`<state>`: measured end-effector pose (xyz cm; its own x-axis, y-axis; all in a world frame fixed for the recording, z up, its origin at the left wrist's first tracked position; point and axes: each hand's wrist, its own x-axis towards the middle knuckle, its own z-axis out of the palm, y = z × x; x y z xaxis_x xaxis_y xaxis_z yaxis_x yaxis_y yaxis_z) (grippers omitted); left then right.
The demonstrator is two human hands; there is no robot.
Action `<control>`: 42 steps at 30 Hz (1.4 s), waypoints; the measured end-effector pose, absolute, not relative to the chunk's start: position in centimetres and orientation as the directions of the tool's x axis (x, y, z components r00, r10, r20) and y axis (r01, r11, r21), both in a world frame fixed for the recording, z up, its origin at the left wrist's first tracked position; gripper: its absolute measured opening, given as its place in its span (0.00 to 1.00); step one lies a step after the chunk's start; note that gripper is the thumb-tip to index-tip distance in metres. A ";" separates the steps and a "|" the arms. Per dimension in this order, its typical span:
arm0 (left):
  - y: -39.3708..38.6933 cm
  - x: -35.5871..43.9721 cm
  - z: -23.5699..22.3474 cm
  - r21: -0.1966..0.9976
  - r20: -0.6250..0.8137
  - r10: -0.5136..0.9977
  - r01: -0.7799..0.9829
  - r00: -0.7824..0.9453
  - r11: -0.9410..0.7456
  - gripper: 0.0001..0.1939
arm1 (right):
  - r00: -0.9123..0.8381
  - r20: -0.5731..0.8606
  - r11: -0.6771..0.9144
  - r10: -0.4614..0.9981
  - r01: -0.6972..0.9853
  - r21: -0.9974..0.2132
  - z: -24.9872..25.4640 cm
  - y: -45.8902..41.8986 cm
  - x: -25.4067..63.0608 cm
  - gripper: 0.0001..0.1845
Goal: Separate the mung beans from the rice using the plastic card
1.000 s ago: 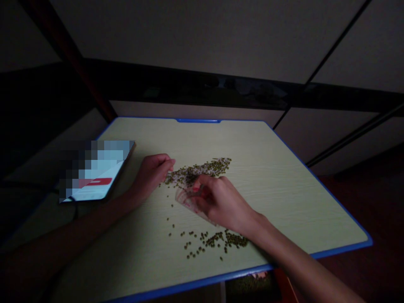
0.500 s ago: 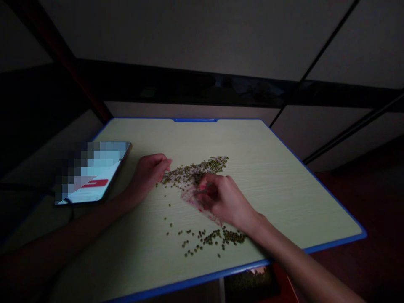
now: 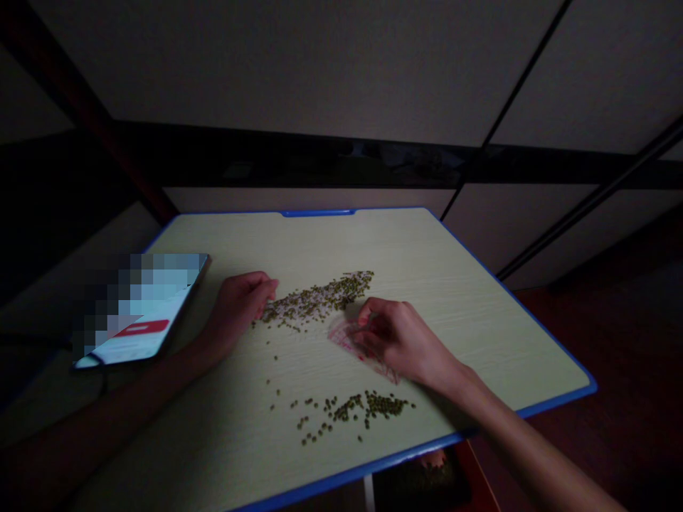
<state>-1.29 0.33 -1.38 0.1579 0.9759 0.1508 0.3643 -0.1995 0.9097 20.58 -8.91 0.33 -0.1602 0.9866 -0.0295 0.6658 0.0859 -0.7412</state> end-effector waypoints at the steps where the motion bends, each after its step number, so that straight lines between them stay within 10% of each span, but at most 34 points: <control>1: 0.4 -1.3 -1.4 0.912 0.145 0.977 0.362 0.159 -0.194 0.13 | -0.195 -0.004 0.132 0.981 0.679 -0.722 0.9 -8.9 20.9 0.04; 12: 0.4 -1.3 -1.6 0.908 0.140 0.976 0.371 0.168 -0.194 0.13 | -0.666 0.258 0.711 0.699 0.615 -0.340 3.8 -4.7 22.5 0.08; 42: 0.3 -1.2 -1.7 0.919 0.134 0.976 0.346 0.172 -0.187 0.13 | -0.542 0.375 0.659 0.752 0.612 -0.437 0.1 -4.4 21.4 0.08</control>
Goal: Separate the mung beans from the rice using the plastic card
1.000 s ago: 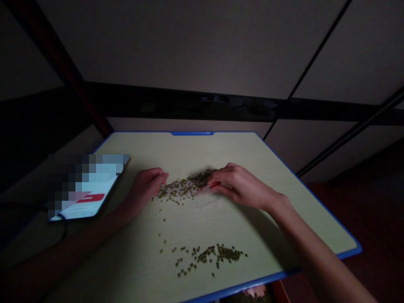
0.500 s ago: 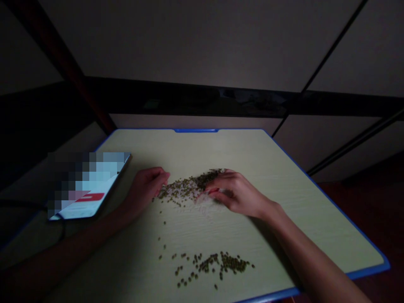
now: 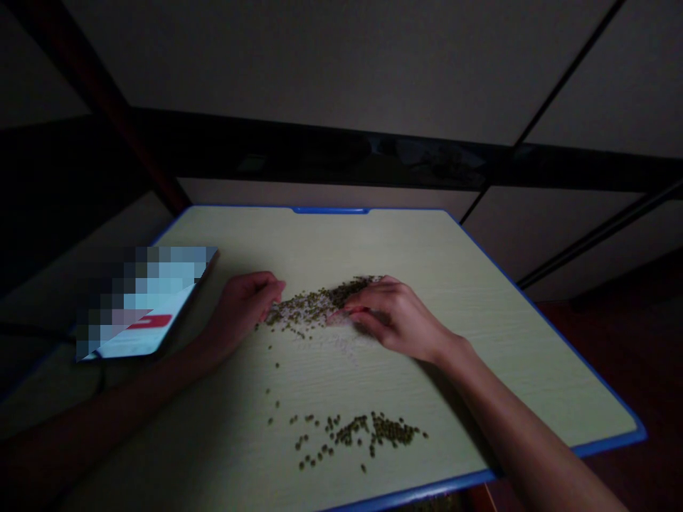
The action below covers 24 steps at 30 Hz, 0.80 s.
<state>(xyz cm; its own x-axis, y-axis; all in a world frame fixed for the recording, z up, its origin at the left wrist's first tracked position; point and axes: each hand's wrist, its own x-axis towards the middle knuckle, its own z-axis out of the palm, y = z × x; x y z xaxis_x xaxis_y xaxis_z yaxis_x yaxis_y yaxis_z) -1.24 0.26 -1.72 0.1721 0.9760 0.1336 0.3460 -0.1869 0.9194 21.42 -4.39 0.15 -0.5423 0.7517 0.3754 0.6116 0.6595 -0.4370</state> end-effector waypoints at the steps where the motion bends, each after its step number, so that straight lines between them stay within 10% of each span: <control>1: 0.2 -1.2 -1.7 0.921 0.131 0.977 0.344 0.171 -0.184 0.13 | -0.546 0.374 0.662 0.749 0.607 -0.439 0.1 -4.4 21.4 0.08; 24: 0.3 -1.3 -1.7 0.928 0.140 0.976 0.321 0.169 -0.189 0.13 | -0.560 0.390 0.683 0.731 0.599 -0.419 0.0 -4.7 20.3 0.12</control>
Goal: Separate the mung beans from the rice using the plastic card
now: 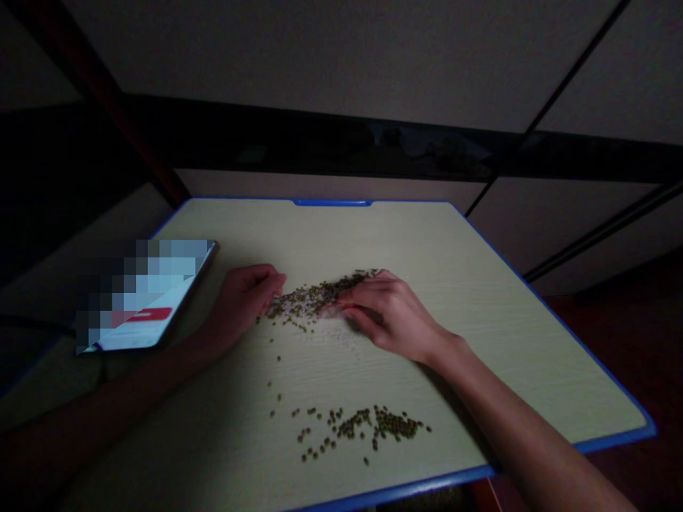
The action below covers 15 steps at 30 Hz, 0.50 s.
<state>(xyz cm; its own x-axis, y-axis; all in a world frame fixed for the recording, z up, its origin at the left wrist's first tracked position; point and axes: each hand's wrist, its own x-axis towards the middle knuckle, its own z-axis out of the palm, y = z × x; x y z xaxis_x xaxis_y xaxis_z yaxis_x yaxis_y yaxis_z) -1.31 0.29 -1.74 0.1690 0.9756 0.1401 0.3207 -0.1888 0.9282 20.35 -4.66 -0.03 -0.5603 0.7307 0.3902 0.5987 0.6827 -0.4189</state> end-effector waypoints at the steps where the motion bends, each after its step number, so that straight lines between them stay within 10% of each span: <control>1: 0.3 -1.3 -1.7 0.928 0.139 0.976 0.322 0.167 -0.187 0.13 | -0.563 0.386 0.682 0.731 0.595 -0.426 0.0 -4.7 20.3 0.12; 15: 0.2 -1.2 -1.6 0.932 0.135 0.976 0.313 0.172 -0.184 0.13 | -0.614 0.372 0.716 0.696 0.560 -0.416 0.3 -4.8 20.3 0.10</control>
<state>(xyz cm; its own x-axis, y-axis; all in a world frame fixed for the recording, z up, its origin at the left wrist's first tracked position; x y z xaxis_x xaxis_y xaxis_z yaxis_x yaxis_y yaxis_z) -1.19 0.19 -1.60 0.1722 0.9758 0.1346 0.3129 -0.1838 0.9318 20.28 -4.77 0.25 -0.6142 0.6960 0.3719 0.5598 0.7164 -0.4164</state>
